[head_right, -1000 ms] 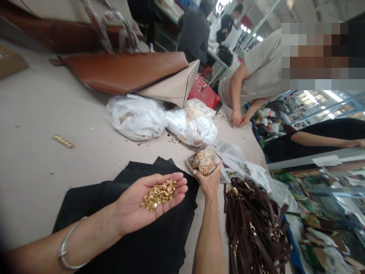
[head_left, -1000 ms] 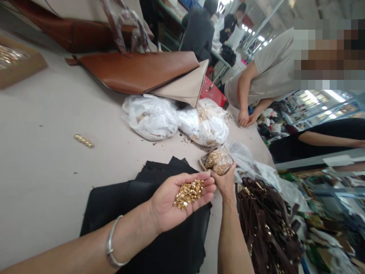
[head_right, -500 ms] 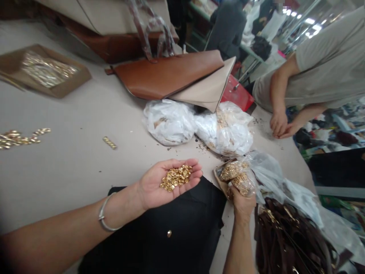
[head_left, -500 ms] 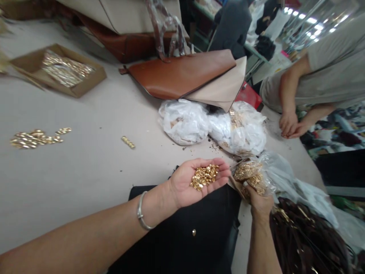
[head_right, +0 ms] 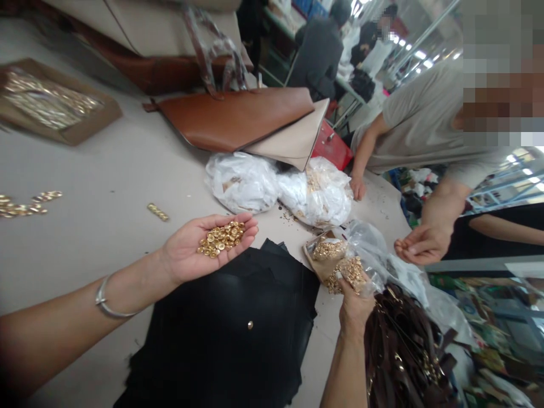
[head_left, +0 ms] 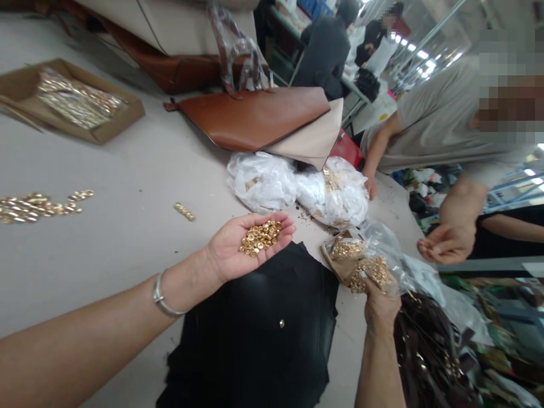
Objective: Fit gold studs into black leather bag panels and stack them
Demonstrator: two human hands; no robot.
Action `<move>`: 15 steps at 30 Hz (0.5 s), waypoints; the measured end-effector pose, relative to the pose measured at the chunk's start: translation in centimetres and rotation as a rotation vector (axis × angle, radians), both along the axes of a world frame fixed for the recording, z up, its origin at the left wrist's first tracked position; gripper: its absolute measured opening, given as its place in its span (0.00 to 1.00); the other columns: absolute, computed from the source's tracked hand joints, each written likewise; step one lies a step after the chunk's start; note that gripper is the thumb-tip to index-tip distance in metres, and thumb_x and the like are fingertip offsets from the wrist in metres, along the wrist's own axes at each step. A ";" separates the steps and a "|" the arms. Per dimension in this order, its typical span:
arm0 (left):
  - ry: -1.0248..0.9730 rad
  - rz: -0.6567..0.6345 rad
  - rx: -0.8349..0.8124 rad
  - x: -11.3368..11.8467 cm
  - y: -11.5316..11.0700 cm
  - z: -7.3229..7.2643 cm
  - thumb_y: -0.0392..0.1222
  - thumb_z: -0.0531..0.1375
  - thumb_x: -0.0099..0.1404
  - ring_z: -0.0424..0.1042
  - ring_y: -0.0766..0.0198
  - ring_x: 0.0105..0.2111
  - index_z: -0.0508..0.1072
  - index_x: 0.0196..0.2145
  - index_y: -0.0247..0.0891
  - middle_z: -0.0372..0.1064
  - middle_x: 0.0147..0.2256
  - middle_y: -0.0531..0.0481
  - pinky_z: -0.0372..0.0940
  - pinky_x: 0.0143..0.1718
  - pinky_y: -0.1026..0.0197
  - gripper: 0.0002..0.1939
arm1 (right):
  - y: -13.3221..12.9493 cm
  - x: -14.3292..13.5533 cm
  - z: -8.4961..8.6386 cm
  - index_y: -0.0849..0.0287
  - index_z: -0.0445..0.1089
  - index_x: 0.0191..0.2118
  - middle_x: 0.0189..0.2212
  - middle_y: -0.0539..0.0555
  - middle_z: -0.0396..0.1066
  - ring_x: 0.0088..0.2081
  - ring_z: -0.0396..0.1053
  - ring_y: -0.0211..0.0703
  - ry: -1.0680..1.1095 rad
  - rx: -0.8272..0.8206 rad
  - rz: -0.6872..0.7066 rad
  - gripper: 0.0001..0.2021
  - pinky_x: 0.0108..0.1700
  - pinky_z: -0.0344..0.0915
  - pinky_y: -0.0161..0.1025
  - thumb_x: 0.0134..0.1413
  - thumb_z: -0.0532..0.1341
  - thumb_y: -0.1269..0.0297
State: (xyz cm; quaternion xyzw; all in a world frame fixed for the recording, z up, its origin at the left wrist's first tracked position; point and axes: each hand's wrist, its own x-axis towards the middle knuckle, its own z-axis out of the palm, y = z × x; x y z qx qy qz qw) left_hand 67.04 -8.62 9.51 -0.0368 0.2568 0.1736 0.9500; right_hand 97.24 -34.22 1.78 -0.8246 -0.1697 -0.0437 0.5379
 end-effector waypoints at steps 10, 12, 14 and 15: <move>0.044 -0.031 -0.035 -2.8 -2.3 -0.2 0.28 0.52 0.67 0.81 0.52 0.37 0.77 0.42 0.25 0.78 0.37 0.33 0.78 0.40 0.54 0.14 | -0.5 -2.9 -0.9 0.62 0.74 0.51 0.53 0.61 0.74 0.54 0.71 0.58 0.021 0.010 0.084 0.34 0.58 0.66 0.54 0.32 0.74 0.58; 0.040 -0.037 -0.042 -3.1 -2.7 -0.3 0.28 0.52 0.67 0.81 0.53 0.36 0.77 0.42 0.26 0.79 0.36 0.33 0.78 0.39 0.54 0.14 | -0.9 -3.5 -0.5 0.63 0.74 0.51 0.54 0.61 0.73 0.55 0.69 0.58 0.018 0.003 0.078 0.34 0.58 0.65 0.55 0.32 0.73 0.59; 0.039 -0.046 -0.048 -3.4 -3.0 -0.4 0.27 0.52 0.67 0.81 0.53 0.36 0.77 0.41 0.26 0.79 0.36 0.33 0.78 0.39 0.54 0.14 | -1.6 -4.3 0.0 0.63 0.74 0.51 0.53 0.62 0.74 0.55 0.69 0.59 0.021 -0.012 0.068 0.33 0.59 0.64 0.56 0.32 0.73 0.60; 0.040 -0.051 -0.050 -3.5 -3.1 -0.5 0.27 0.52 0.66 0.81 0.53 0.36 0.77 0.41 0.26 0.79 0.37 0.33 0.78 0.39 0.54 0.14 | -2.0 -4.8 0.2 0.63 0.75 0.50 0.52 0.61 0.74 0.55 0.69 0.60 0.025 -0.022 0.067 0.32 0.59 0.64 0.57 0.32 0.73 0.60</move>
